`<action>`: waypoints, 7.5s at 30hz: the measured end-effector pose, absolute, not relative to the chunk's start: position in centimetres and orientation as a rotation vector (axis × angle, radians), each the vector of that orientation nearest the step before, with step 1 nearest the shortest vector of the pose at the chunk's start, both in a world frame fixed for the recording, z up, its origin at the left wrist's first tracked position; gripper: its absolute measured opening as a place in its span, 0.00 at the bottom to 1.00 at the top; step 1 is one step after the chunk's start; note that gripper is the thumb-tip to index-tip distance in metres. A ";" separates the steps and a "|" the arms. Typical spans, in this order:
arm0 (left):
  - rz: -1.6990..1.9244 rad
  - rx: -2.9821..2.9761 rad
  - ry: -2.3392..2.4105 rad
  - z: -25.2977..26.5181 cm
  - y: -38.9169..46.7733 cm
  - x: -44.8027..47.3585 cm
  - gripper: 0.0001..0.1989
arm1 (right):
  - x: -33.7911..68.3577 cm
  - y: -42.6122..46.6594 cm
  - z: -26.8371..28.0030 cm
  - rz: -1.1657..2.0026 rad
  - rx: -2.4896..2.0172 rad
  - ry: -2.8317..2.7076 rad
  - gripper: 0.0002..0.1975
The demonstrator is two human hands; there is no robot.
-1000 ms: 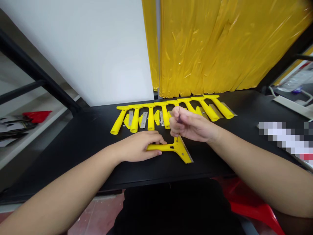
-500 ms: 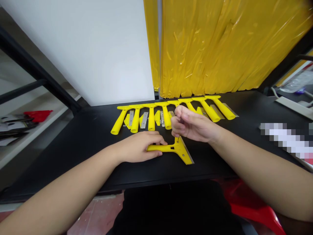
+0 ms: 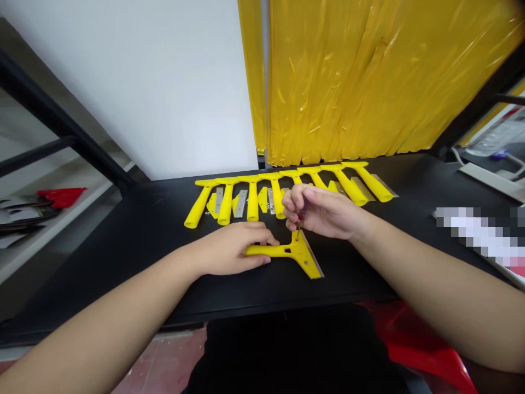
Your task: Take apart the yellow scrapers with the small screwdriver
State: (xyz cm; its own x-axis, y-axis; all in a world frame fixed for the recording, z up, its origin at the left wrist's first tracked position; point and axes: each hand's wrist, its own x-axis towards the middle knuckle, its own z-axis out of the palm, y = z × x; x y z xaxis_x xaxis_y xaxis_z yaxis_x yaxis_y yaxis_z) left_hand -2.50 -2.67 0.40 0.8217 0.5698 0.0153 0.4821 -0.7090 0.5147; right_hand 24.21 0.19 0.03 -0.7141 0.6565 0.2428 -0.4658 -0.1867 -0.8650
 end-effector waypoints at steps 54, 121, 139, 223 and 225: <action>0.265 2.441 0.780 0.4 -2.7 -2.2 0.14 | 24.5 -8.0 -1.4 1.575 -0.347 -1.250 0.12; 0.219 2.420 0.824 0.6 -2.6 -2.7 0.10 | 25.2 -1.2 0.7 1.989 -0.007 -1.741 0.11; 0.210 2.427 0.843 0.9 -2.6 -2.7 0.10 | 26.0 -2.7 -0.5 1.947 0.063 -1.567 0.09; 0.201 2.458 0.836 0.8 -2.6 -2.7 0.12 | 25.5 -2.9 -0.6 2.049 0.013 -1.557 0.16; 0.197 2.458 0.840 0.8 -2.6 -2.7 0.12 | 25.5 -2.9 -0.6 2.037 0.000 -1.529 0.14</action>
